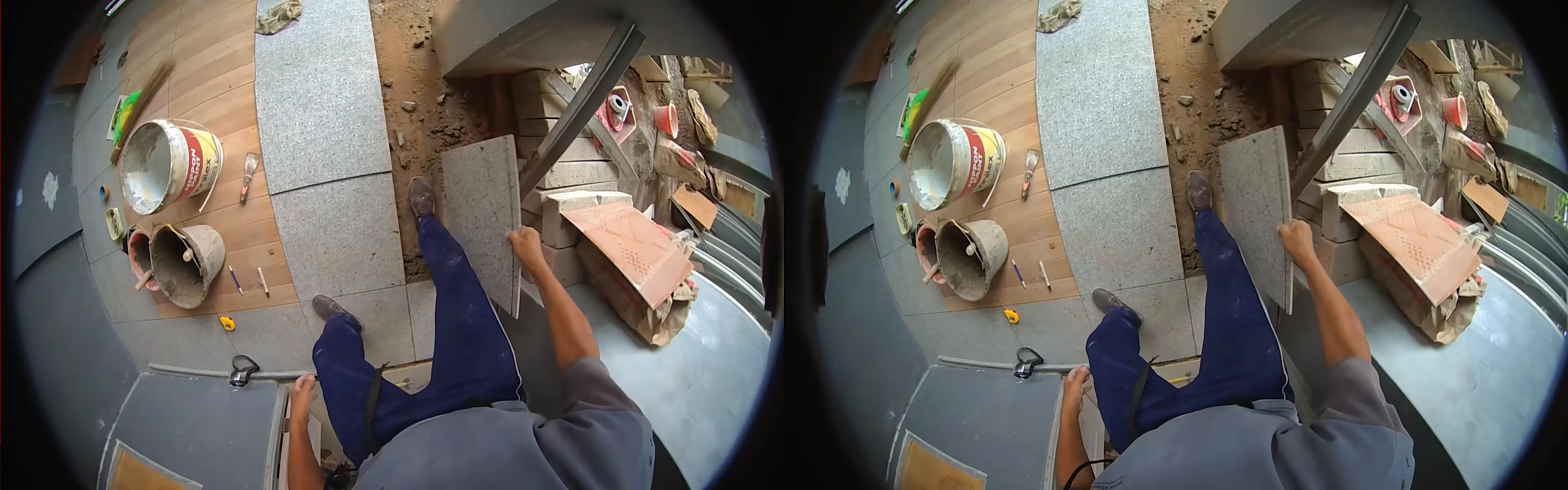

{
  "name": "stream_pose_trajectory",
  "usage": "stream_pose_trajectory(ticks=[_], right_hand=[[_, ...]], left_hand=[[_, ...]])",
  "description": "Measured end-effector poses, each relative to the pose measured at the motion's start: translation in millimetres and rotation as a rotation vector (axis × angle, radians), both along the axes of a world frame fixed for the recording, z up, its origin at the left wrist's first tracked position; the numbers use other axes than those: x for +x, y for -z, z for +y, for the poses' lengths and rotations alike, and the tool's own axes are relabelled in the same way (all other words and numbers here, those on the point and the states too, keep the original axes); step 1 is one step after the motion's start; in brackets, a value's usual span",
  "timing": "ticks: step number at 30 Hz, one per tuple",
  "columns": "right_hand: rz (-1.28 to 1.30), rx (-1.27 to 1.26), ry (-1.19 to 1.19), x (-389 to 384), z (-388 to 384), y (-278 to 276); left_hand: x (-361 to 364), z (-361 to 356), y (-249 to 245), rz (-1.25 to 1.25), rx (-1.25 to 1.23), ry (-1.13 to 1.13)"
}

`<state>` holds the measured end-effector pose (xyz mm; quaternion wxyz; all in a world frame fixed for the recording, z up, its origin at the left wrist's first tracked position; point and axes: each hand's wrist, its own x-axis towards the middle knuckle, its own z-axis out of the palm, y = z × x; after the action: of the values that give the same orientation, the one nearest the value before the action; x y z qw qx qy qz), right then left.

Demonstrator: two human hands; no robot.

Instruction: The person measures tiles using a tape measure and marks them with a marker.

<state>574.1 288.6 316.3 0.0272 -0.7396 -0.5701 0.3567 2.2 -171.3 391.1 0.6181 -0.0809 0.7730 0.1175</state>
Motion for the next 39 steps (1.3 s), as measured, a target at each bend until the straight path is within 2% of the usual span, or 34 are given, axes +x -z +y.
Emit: stream_pose_trajectory(ticks=[4, 9, 15, 17, 21, 23, 25, 26, 28, 34, 37, 39], right_hand=[[-0.058, -0.020, -0.127, -25, 66, -44], [-0.077, 0.089, -0.202, -33, 138, -59], [-0.128, 0.265, -0.338, -43, 227, -8], [-0.147, 0.261, -0.277, -61, 258, 1], [-0.148, 0.320, -0.396, -73, 320, 24], [-0.057, 0.268, -0.359, -77, 346, 30], [0.099, 0.131, -0.200, -80, 368, 41], [0.100, 0.151, -0.227, -73, 381, 59], [0.192, 0.133, -0.158, -81, 389, 55], [0.226, -0.001, -0.099, -83, 405, 76], [0.283, 0.099, -0.099, -85, 411, 78], [0.246, 0.061, -0.078, -84, 420, 80]], left_hand=[[13, 50, -17, -0.008, 0.022, 0.018], [17, 103, -26, 0.012, 0.015, 0.012], [30, 127, -30, 0.025, 0.037, -0.043], [34, 127, -33, 0.026, 0.030, -0.030], [38, 114, -32, 0.042, 0.009, -0.038], [40, 109, -32, 0.029, 0.017, -0.023], [44, 109, -29, 0.044, -0.004, -0.026], [46, 112, -32, 0.049, -0.011, -0.028], [52, 121, -30, 0.048, -0.014, -0.024], [64, 151, -22, 0.060, -0.030, -0.041], [65, 174, -22, 0.065, -0.031, -0.015], [63, 192, -25, 0.071, -0.014, -0.014]])
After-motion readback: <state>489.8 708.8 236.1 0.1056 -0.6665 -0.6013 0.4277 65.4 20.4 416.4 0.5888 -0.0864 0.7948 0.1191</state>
